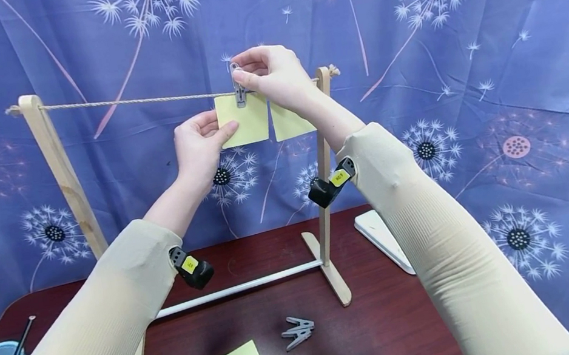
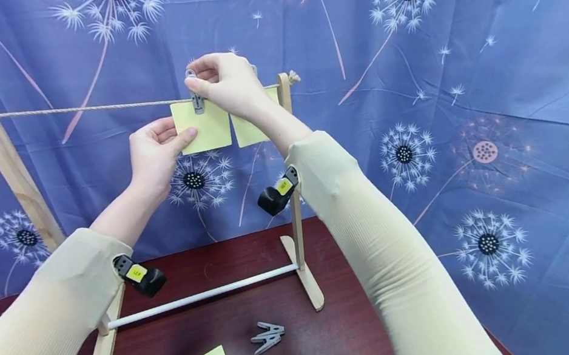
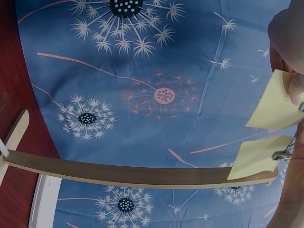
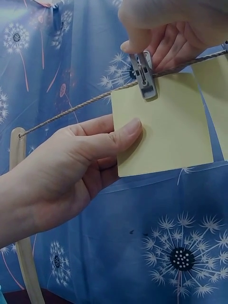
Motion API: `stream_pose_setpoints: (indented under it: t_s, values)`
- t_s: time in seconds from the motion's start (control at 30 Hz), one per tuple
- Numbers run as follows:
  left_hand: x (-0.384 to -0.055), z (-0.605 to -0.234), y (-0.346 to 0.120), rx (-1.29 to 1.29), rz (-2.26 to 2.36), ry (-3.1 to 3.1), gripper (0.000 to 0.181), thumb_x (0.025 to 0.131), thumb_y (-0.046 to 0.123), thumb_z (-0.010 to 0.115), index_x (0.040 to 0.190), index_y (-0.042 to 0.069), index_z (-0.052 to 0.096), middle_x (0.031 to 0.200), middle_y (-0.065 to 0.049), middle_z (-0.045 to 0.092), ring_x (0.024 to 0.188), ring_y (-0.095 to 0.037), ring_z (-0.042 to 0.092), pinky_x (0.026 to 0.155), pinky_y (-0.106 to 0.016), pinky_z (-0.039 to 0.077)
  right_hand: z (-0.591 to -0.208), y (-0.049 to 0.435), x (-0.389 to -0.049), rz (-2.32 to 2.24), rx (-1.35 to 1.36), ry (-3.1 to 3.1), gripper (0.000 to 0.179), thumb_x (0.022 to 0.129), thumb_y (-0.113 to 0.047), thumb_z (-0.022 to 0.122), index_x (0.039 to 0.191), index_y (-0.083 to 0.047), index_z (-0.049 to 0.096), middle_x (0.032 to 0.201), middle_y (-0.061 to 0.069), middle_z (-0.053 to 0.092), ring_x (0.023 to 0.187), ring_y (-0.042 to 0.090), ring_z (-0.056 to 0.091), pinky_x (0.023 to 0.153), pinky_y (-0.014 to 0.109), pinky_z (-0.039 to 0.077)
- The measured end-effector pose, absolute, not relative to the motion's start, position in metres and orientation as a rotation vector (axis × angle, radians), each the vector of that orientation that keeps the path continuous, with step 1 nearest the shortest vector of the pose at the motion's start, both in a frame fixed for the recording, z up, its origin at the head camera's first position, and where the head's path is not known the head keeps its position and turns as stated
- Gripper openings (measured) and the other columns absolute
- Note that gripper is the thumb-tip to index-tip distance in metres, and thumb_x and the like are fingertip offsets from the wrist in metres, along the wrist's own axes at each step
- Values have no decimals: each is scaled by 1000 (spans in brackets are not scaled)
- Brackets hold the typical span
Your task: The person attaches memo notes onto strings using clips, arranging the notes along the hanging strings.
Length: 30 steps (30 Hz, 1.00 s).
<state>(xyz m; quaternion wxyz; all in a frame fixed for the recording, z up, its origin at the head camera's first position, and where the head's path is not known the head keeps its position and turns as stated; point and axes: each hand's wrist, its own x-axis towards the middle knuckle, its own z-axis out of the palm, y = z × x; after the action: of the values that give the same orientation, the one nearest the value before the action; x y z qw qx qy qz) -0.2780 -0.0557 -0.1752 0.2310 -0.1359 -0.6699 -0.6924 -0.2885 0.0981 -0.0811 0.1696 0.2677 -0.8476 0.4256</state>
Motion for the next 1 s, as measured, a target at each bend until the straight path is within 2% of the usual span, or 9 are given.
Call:
stream_pose_setpoints:
  t_s: [0.1,0.37,0.57,0.67,0.83,0.93,1.0]
  values:
    - [-278,-177,-56,-377,-1908,-1840,39,85,8,75,120,-7,65,100,-12,72,78,-1,65,76,-16,55,-81,97,-288,1210,771,-2405,35,96,-20,62,129,-7,63,122,8,69,105,11,66,91,18,49]
    - [-276,-181,-59,-358,-1854,-1902,39,85,11,76,120,-5,66,112,-24,69,81,0,65,79,-16,53,-82,96,-286,1225,783,-2381,36,96,-19,62,130,-6,62,124,9,67,108,13,66,91,18,49]
    - [-276,-187,-62,-372,-1838,-1904,39,85,10,76,119,-6,66,110,-24,69,80,0,65,79,-16,53,-87,98,-287,1246,782,-2319,37,96,-18,63,130,-6,61,123,8,67,109,12,65,91,19,49]
    - [-277,-191,-64,-362,-1829,-1913,38,85,10,76,117,-5,67,102,-16,72,80,0,64,78,-16,52,-90,98,-287,1259,788,-2278,38,95,-18,64,130,-5,60,125,9,66,111,14,65,93,19,49]
    - [-276,-199,-69,-374,-1836,-1924,36,84,12,77,116,-4,69,82,6,71,78,-1,66,78,-17,52,-96,97,-287,1299,796,-2160,36,93,-13,66,127,-2,61,124,13,67,112,18,66,94,19,49]
    - [-276,-203,-73,-386,-1842,-1918,36,84,12,77,115,-3,69,78,11,69,78,0,67,79,-17,51,-99,96,-286,1364,799,-2034,32,92,-6,65,124,1,62,120,16,67,109,18,66,94,18,49]
    - [-276,-207,-77,-386,-1847,-1913,35,84,11,77,114,-4,70,78,10,71,78,0,67,80,-18,51,-102,96,-285,1389,816,-1927,29,92,-2,64,120,4,63,116,18,68,105,19,67,94,19,50]
